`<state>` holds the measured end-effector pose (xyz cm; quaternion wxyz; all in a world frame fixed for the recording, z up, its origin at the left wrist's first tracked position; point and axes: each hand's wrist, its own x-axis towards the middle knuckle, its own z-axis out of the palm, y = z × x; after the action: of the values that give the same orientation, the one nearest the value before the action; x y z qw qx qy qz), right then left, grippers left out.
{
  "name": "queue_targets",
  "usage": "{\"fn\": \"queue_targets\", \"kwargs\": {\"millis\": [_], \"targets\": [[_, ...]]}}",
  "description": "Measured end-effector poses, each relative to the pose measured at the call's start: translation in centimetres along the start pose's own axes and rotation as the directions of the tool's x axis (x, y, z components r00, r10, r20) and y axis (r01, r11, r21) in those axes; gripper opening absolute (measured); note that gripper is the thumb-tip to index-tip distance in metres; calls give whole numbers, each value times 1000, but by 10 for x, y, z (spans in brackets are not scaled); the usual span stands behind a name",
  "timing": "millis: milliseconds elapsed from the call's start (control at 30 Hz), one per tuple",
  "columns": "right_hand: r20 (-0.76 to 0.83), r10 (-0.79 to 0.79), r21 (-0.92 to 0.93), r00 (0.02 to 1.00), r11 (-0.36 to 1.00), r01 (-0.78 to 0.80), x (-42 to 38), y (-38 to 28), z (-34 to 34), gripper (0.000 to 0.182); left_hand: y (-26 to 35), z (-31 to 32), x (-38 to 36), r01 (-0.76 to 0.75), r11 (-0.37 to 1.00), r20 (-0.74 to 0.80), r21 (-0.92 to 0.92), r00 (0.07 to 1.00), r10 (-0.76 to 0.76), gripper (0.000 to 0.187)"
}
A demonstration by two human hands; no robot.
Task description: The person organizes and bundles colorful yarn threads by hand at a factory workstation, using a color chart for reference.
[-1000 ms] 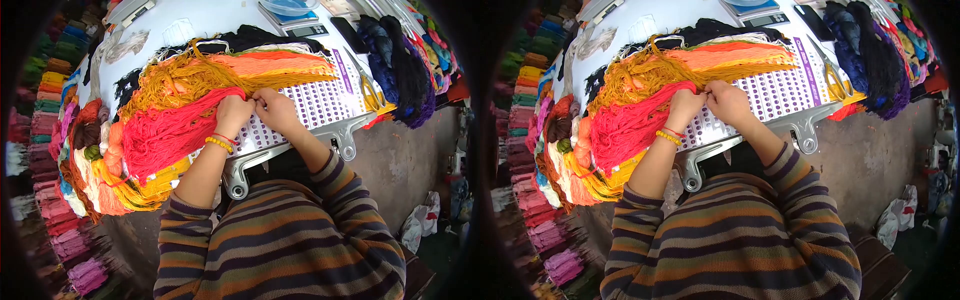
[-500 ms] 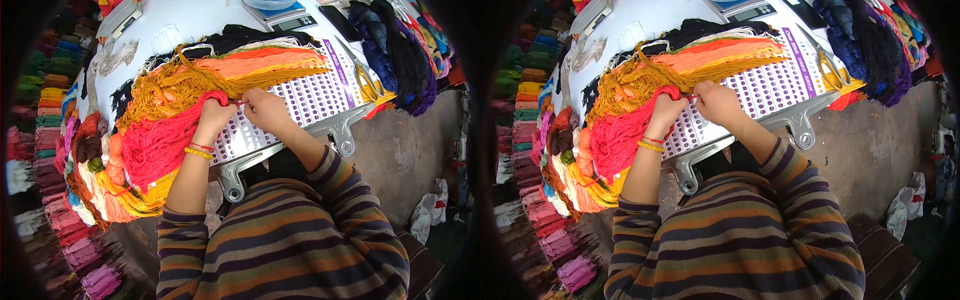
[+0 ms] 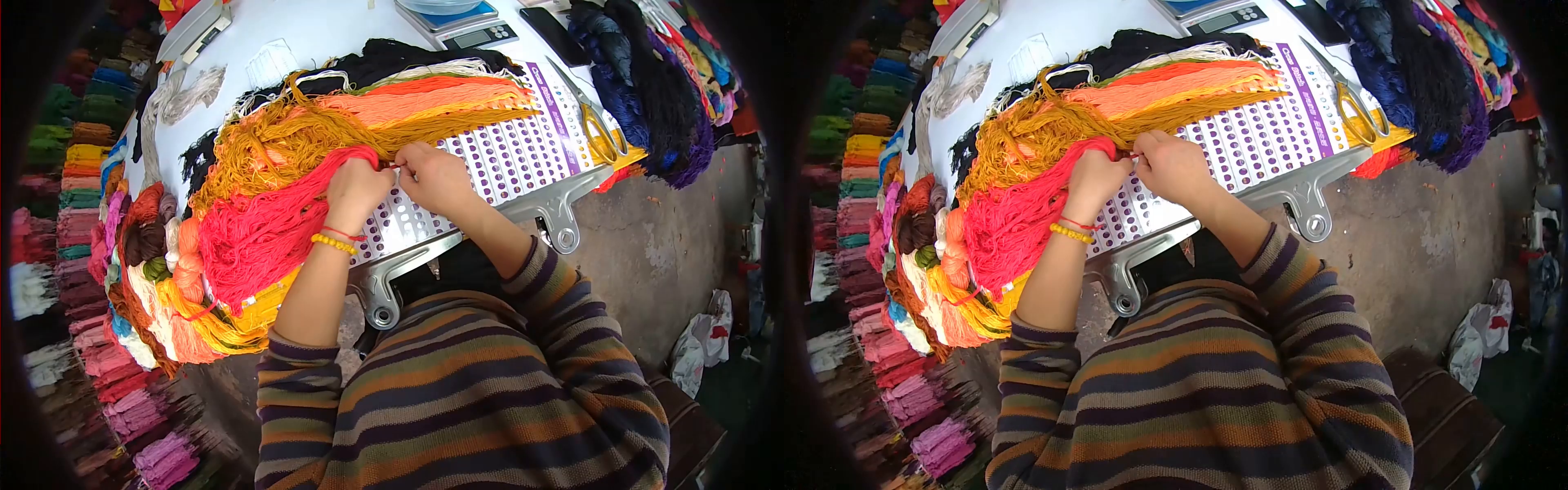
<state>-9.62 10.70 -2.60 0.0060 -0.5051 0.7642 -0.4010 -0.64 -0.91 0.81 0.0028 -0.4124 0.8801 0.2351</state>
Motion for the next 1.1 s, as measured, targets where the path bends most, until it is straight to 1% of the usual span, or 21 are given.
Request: {"fn": "queue_targets", "kwargs": {"millis": [33,67,133,167,200,267,367,433,467,500,567,600,667,700,767,833,933,967,1000,1033,1100], "targets": [[6,8,2,1000,1000,-8,1,1,0,10,-2,-5,-1,-6,996,-2,94,1000,6,34],[12,18,6,1000,1000,-18,0,1,0,10,-1,-18,-6,4,998,25,62,1000,-5,33],[8,16,2,1000,1000,-16,1,0,-1,10,-27,-17,-1,-13,974,77,-224,997,30,27],[9,11,0,1000,1000,-11,1,0,0,9,-35,-12,-2,-95,896,49,-434,990,129,19],[12,7,4,1000,1000,-7,1,-1,1,9,-43,-8,-3,-91,897,47,-433,991,123,19],[-8,-3,-6,1000,1000,3,1,0,2,9,-37,-9,-9,-9,772,99,-635,991,93,14],[12,5,-2,1000,1000,-5,1,-1,0,9,-24,-20,-14,84,726,186,-683,981,61,17],[8,2,-15,1000,1000,-1,1,-2,1,9,-27,-10,-7,-62,796,108,-602,982,158,22],[5,2,-30,1000,1000,-2,1,-2,1,10,-28,-3,-4,-110,864,37,-491,988,148,25],[3,1,-32,1000,999,-1,1,-3,0,10,-31,2,-2,-113,863,36,-493,988,150,25],[13,1,-7,1000,1000,-1,1,-3,-1,10,-25,3,-4,-128,907,-67,-402,992,110,28],[12,2,-9,1000,1000,-2,1,-3,-2,10,-25,2,-8,-86,811,-45,-578,996,74,27],[29,15,0,999,1000,-15,1,-3,-2,10,-19,-15,-22,129,488,164,-863,986,29,22],[31,14,3,999,1000,-14,0,-3,-1,10,-35,-15,-18,218,392,264,-894,962,68,16],[42,11,-8,999,1000,-10,1,-2,-1,10,-35,-23,-25,282,108,291,-953,953,83,15],[49,5,-23,999,1000,-4,1,-3,0,11,-41,-21,-27,284,106,293,-953,953,78,17],[53,-42,-72,998,996,46,2,-2,1,11,-44,-19,-27,331,233,359,-915,929,91,23],[51,-73,-104,996,991,78,3,-1,2,10,-44,-18,-26,328,231,356,-916,930,93,23],[50,-75,-107,996,991,80,6,0,4,10,-45,-17,-26,296,283,333,-912,939,90,23],[116,-52,-171,992,983,71,9,1,6,9,-45,-17,-26,265,333,309,-905,947,87,22],[181,-24,-237,983,969,67,14,3,7,8,-44,-15,-26,225,340,253,-913,967,40,22]]}}
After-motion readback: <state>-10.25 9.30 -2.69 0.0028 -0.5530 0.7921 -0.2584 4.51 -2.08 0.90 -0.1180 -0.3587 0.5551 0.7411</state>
